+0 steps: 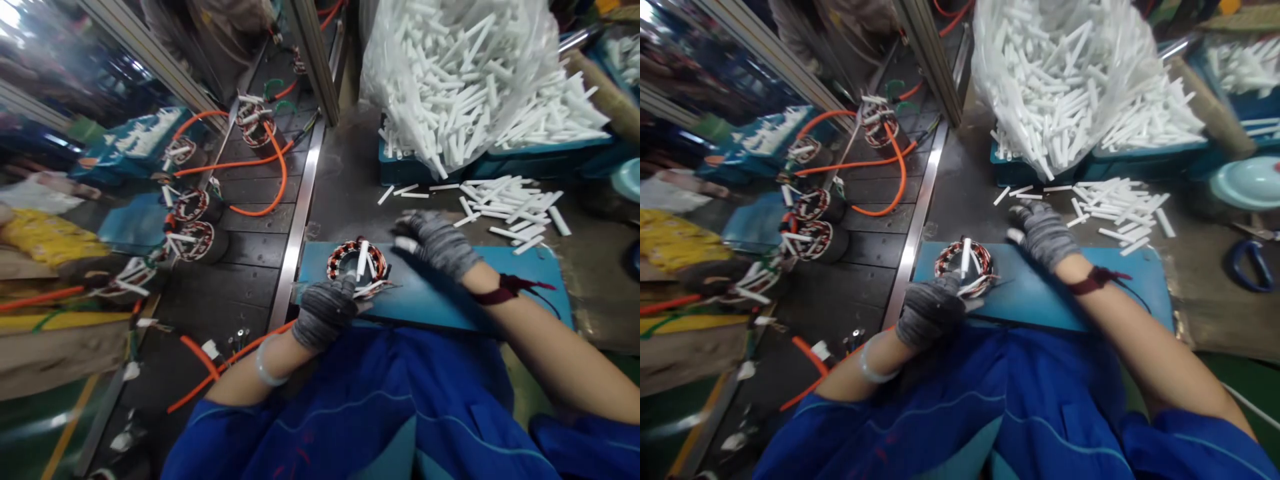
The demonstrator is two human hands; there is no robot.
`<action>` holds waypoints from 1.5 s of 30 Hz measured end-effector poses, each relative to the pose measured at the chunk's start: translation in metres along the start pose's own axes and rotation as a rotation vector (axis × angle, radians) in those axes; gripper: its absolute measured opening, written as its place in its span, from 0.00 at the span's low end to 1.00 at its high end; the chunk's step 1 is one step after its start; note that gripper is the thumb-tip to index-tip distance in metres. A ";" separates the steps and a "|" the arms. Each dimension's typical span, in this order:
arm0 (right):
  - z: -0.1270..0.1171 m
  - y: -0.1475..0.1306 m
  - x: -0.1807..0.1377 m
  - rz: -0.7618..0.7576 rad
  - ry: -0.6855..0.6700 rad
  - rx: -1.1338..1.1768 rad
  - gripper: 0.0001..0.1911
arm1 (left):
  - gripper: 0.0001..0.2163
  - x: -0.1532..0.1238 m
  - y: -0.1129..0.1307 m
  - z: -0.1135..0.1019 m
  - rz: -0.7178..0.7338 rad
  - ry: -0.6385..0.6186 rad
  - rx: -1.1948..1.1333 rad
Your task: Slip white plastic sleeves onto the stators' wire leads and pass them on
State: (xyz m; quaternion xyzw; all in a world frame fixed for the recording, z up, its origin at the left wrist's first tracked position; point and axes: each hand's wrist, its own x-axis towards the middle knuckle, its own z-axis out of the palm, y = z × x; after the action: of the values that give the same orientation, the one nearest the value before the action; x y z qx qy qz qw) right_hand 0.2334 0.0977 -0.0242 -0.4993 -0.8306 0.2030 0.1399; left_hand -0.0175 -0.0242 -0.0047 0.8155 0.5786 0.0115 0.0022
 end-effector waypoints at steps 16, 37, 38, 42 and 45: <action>0.001 0.014 0.020 0.245 0.225 0.007 0.20 | 0.15 -0.036 -0.009 -0.015 0.186 0.430 -0.044; -0.029 -0.041 -0.036 -0.100 -0.071 0.463 0.21 | 0.24 -0.021 -0.029 -0.017 0.258 -0.011 0.113; -0.030 -0.043 -0.032 -0.070 -0.137 0.514 0.22 | 0.23 -0.019 -0.028 -0.017 0.246 -0.026 0.095; -0.021 -0.044 -0.024 0.099 -0.451 0.764 0.35 | 0.21 -0.013 -0.025 -0.015 0.223 -0.031 0.058; -0.009 -0.038 -0.028 0.181 -0.468 0.835 0.40 | 0.22 -0.009 -0.022 -0.017 0.204 -0.068 0.056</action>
State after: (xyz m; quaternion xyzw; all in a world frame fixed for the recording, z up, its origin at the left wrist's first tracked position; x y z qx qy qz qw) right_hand 0.2210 0.0592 0.0008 -0.4118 -0.6405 0.6371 0.1196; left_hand -0.0416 -0.0251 0.0118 0.8698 0.4923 -0.0322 -0.0023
